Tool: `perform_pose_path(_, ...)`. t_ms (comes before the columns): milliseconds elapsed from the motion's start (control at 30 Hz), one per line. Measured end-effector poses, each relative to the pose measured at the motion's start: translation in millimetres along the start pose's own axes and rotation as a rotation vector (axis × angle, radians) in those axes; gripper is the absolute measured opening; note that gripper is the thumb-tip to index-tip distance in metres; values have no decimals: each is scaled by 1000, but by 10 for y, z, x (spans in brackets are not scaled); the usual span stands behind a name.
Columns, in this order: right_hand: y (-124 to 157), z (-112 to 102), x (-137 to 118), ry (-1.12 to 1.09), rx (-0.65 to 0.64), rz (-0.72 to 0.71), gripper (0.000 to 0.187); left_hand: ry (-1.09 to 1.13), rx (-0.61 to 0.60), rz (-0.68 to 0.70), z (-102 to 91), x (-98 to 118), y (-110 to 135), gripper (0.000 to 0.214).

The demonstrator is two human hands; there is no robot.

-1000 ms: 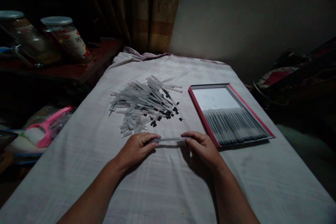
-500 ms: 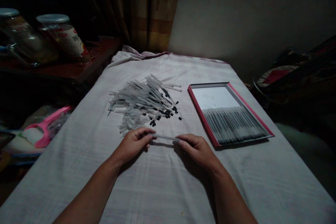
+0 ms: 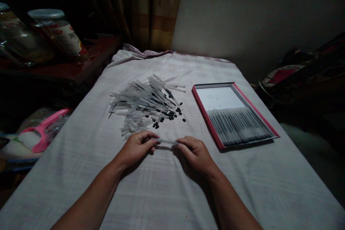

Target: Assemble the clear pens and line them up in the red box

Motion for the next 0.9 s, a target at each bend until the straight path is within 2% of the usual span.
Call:
perform_pose_path(233, -12, 40, -48, 42, 33, 25, 21, 35, -2, -26, 19, 20, -28, 32)
perform_pose_path(300, -20, -30, -82, 48, 112, -13, 20, 45, -8, -33, 5, 27, -33, 44)
perform_pose_path(333, -19, -111, -86, 54, 194, -33, 20, 50, -6, -34, -8, 28, -34, 51)
perform_pose_path(400, 5, -375, -37, 94, 428, -42, 19, 61, 6, -31, -37, 26, -34, 63)
perform_pose_path(500, 103, -945, 203, 257, 779, 48, 23, 59, 22, -24, -60, 10, -36, 64)
perform_pose_path(600, 221, -1491, 550, 478, 980, 252, 30, 37, 18, -31, -46, -9, -44, 61)
perform_pose_path(667, 274, -1711, 750, 605, 995, 421, 29, 24, 18, -39, -34, -19, -49, 60)
perform_pose_path(733, 301, -1789, 869, 698, 962, 564, 30, 18, 27, -40, -30, -23, -50, 59)
perform_pose_path(800, 303, -1764, 904, 765, 909, 657, 32, 20, 36, -35, -34, -26, -46, 58)
perform_pose_path(900, 283, -1668, 864, 838, 830, 717, 34, 35, 42, -25, -46, -31, -38, 56)
Point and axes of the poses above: each hand's wrist, its own y-axis away from the middle knuckle, its own z-axis out of the palm, x = y × z, the point moved 3 cm from there along -y, towards the middle knuckle, and after that the axes turned 1 degree about z, right-handed, at the moved point
